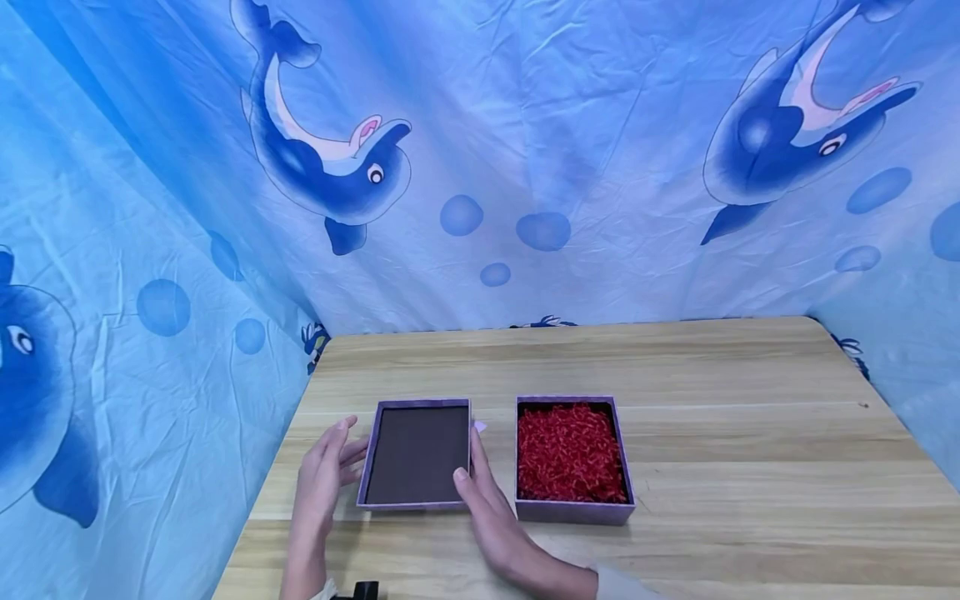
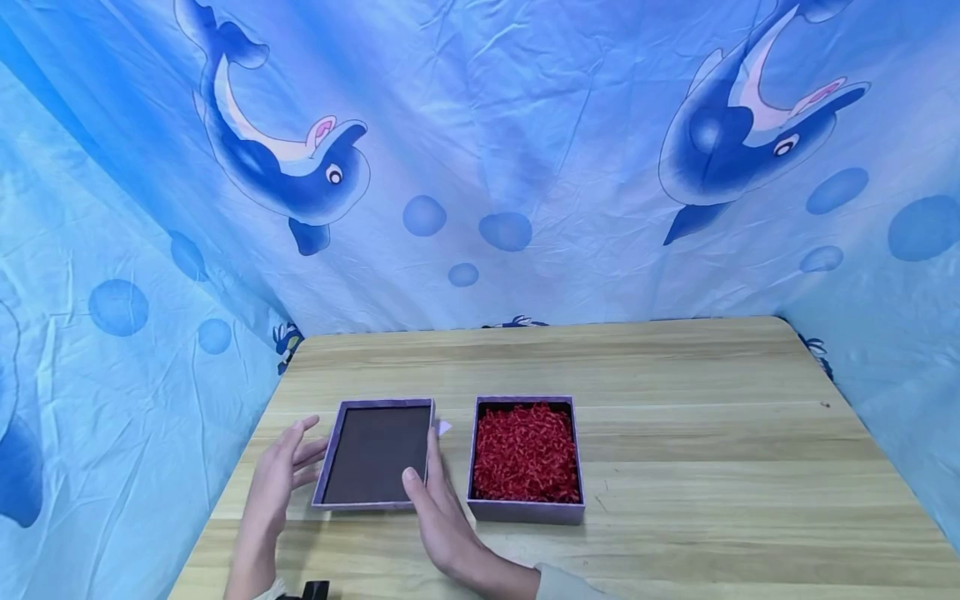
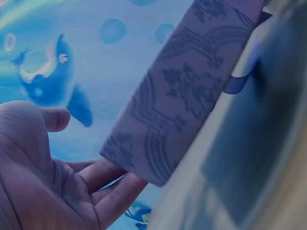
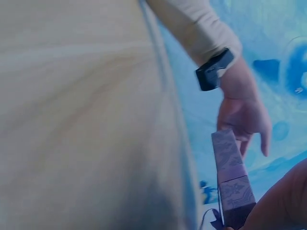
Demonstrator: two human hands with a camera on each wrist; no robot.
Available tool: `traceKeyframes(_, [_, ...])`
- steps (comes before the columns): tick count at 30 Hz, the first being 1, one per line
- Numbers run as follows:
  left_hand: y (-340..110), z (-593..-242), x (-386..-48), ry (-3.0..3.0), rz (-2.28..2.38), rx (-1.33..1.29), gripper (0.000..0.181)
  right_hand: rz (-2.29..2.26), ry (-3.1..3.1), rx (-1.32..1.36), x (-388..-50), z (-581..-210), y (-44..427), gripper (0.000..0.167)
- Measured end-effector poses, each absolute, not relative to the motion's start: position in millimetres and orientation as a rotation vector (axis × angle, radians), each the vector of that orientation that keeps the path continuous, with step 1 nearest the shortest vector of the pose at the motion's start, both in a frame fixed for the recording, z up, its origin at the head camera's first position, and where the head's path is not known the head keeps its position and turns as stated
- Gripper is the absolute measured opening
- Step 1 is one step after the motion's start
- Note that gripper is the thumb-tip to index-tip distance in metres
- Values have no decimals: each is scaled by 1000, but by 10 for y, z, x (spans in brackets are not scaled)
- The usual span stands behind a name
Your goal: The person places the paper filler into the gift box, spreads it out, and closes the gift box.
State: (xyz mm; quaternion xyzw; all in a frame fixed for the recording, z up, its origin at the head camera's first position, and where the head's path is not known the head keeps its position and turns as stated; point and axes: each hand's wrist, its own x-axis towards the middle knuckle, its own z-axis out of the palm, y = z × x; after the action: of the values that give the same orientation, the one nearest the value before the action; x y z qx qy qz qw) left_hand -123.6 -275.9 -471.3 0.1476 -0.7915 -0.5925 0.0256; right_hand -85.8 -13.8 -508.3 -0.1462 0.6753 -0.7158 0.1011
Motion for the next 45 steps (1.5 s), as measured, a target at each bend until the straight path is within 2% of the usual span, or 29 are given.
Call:
traceKeyframes(7, [-2745,-4478,-1156,-2319,-1961,420,64,-2118,1906,-478,-778,-4621,6,72])
traceKeyframes(21, [-2307,-4029,-1048,-2297,-1951,196,50,-2209,1903,-432,-743,-4145,488,71])
traceKeyframes(34, [-1688,-3928,-1100,-2222,-2104,-105,40,-2254,1995,-350,-695,-4123,1233,73])
traceKeyframes(45, [-1383,-3923,-1153,-2196,-2257,-302,47,-2204,2071,-386,-685,-4139,1710,77])
